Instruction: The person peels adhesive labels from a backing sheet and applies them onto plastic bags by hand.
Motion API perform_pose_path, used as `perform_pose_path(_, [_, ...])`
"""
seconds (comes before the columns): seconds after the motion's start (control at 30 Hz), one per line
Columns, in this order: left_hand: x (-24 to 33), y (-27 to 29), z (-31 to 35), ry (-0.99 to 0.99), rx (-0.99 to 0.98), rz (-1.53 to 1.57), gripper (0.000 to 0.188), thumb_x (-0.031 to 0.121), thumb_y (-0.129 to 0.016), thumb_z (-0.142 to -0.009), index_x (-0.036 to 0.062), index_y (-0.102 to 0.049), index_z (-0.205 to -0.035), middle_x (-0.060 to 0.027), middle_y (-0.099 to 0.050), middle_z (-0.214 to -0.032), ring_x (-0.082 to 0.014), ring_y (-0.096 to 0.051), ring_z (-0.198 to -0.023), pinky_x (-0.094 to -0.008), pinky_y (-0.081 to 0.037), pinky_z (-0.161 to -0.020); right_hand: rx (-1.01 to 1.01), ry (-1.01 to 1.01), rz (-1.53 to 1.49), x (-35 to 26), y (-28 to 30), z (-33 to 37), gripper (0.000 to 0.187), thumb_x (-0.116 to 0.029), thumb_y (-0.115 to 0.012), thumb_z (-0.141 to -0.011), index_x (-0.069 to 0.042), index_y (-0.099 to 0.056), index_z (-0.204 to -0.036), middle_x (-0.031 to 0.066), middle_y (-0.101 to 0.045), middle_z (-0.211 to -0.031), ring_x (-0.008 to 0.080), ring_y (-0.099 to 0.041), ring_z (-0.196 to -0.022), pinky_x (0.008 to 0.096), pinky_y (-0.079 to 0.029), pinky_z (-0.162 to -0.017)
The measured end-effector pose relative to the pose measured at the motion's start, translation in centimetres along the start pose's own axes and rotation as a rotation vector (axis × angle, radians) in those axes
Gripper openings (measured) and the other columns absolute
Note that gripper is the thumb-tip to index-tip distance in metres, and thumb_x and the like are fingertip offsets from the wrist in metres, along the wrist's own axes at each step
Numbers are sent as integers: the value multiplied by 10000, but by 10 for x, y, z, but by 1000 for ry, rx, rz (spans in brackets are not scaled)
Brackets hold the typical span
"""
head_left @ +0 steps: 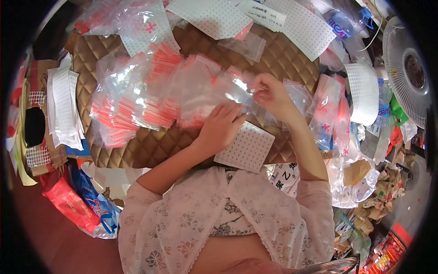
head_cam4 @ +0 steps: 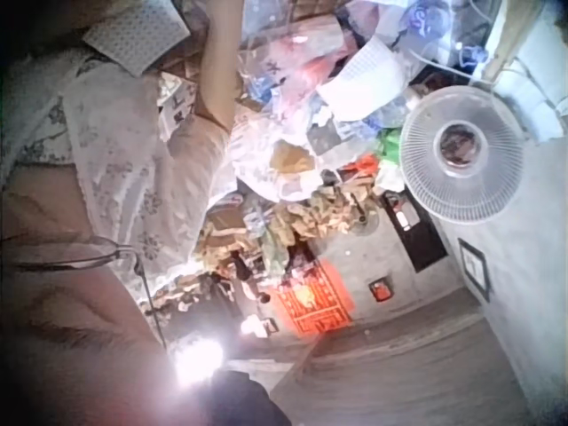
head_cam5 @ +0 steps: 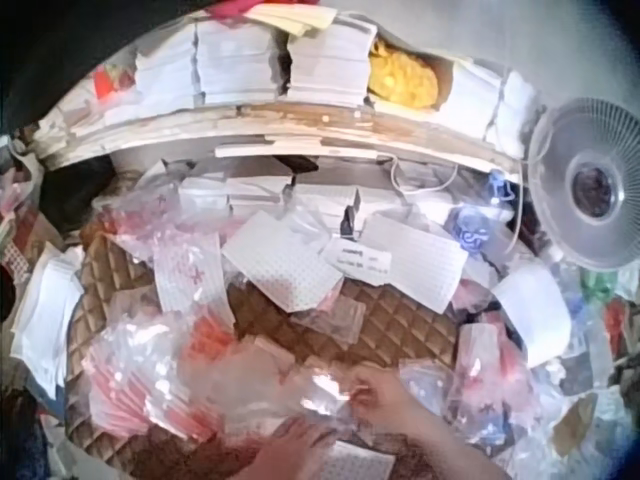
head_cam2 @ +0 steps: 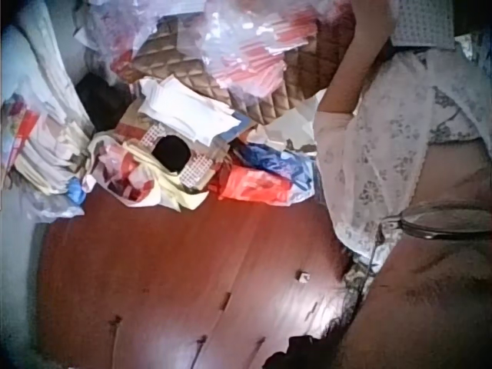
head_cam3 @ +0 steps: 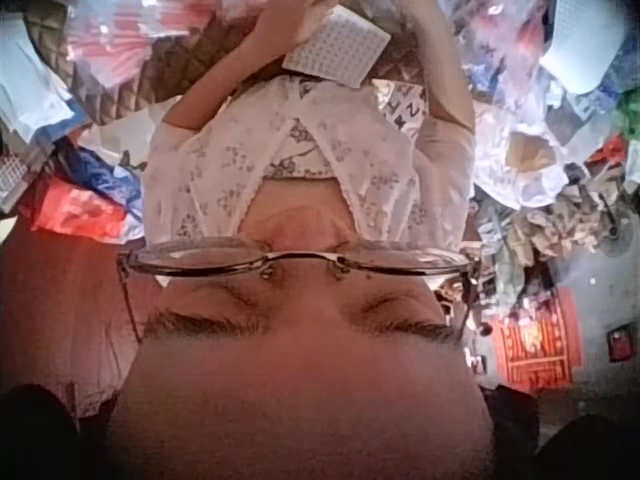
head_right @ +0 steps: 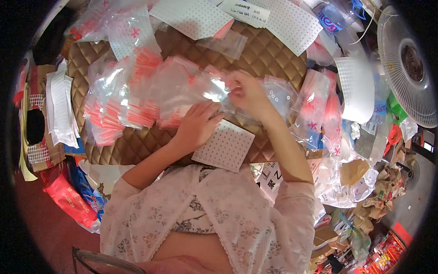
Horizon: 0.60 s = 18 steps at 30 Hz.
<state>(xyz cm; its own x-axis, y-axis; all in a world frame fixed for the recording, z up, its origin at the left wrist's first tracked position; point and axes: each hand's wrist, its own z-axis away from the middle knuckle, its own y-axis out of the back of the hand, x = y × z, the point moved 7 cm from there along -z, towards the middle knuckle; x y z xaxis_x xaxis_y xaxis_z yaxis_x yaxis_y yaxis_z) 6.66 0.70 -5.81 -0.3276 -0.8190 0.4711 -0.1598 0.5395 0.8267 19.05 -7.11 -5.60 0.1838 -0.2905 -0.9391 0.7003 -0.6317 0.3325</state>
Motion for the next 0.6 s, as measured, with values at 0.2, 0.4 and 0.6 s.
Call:
perform_pose_path(0.2, [3, -14, 2, -45, -18, 108, 343, 113, -523, -742, -2, -586, -1059, -164, -516, -1171, -306, -473, -1100, -398, -395, -944, 95, 124, 729, 3, -3, -10, 270, 51, -650, -647, -37, -465, -823, 116, -493, -861, 288, -547, -803, 339, -453, -641])
perform_pose_path(0.4, [4, -22, 9, -49, -21, 123, 349, 95, -513, -746, -13, -580, -1070, -170, -527, -1166, -308, -481, -1098, -404, -412, -931, -100, 37, 499, 3, -10, -17, 311, -3, -689, -628, -35, -463, -839, 140, -514, -835, 323, -555, -802, 390, -453, -666])
perform_pose_path(0.6, [3, -15, 4, -23, -10, 134, 348, 96, -518, -741, -10, -581, -1066, -161, -541, -1161, -299, -487, -1093, -400, -414, -927, 109, 68, 964, -4, 2, -8, 278, -53, -697, -639, -45, -498, -833, 142, -568, -816, 307, -586, -783, 385, -450, -661])
